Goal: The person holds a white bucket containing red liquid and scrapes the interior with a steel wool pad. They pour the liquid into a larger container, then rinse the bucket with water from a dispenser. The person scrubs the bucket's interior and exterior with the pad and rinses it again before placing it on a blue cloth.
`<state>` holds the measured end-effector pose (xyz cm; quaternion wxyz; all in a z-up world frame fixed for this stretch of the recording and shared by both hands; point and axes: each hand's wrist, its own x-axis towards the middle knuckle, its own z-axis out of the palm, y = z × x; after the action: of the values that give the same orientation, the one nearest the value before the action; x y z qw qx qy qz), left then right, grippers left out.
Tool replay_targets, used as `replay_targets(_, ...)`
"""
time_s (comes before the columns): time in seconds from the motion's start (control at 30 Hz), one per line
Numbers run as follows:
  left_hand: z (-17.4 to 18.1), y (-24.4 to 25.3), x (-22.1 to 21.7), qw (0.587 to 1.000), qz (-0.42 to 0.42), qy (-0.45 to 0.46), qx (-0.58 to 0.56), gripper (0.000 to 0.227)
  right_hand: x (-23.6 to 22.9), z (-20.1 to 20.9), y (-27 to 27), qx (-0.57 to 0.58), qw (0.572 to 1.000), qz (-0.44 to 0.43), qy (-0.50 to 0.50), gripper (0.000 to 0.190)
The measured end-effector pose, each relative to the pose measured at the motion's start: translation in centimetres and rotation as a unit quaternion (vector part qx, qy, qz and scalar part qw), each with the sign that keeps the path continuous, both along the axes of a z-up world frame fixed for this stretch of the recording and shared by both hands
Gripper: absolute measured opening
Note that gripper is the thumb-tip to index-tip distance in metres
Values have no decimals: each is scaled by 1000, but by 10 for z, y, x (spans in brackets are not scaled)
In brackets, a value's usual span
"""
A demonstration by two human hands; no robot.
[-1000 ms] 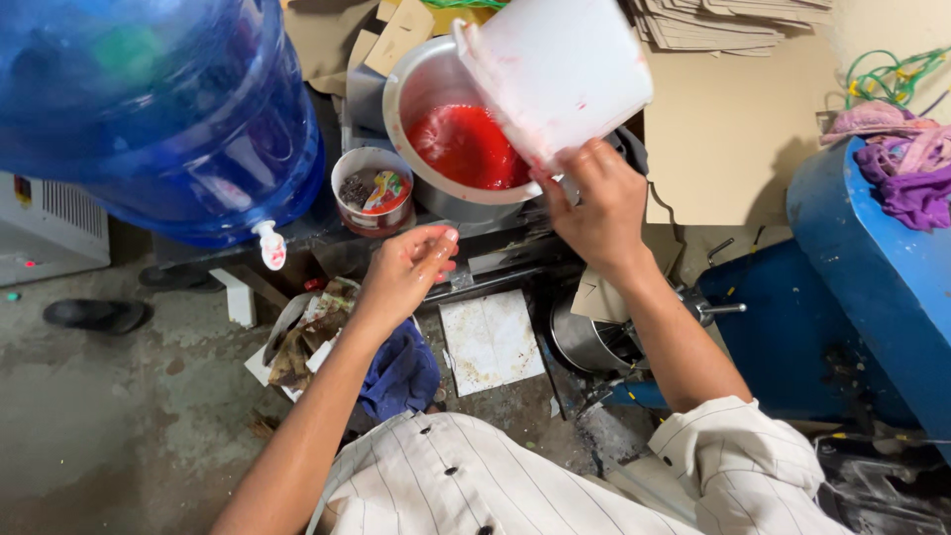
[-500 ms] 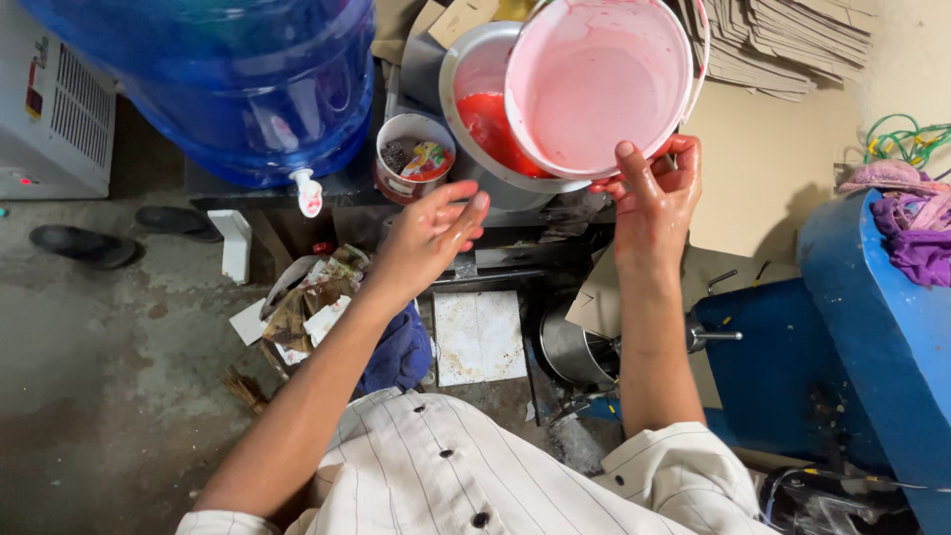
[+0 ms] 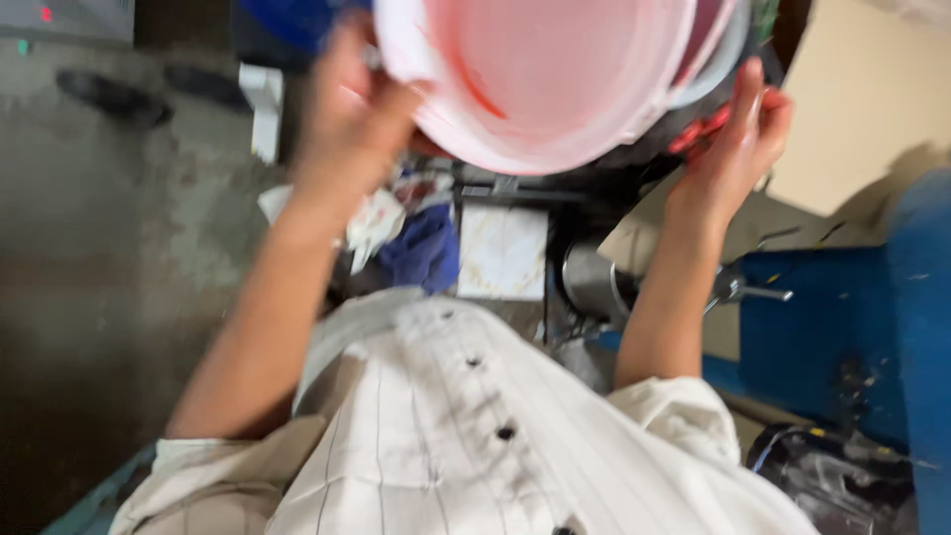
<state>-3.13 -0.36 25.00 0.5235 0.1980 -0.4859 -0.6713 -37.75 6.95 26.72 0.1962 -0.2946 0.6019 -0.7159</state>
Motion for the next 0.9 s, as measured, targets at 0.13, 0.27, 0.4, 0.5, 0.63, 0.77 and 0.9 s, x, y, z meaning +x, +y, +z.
replay_targets(0.13, 18, 11, 105, 995, 43, -87, 38, 41, -25, -50, -16, 110, 988, -10, -106, 44)
replay_targets(0.27, 30, 42, 190, 975, 83, -203, 23, 40, -39, -77, -21, 177, 964, 111, -166, 43)
replay_targets(0.4, 19, 65, 235, 939, 144, -294, 105, 38, -51, -85, -34, 136, 959, 77, -236, 39)
replay_targets(0.5, -3, 66, 251, 935, 149, -304, 109, 27, -46, -77, -32, 124, 956, 44, -261, 29)
replay_targets(0.63, -33, 63, 263, 916, 162, -333, 156, 28, -24, -68, 6, 121, 950, 15, -289, 27)
replay_targets(0.77, -62, 56, 268, 920, 162, -317, 163, 30, 0, -43, 50, 113, 939, -45, -320, 25)
replay_targets(0.9, -85, 43, 256, 915, 132, -319, 207, 33, 25, -24, 88, 107, 942, -62, -310, 36)
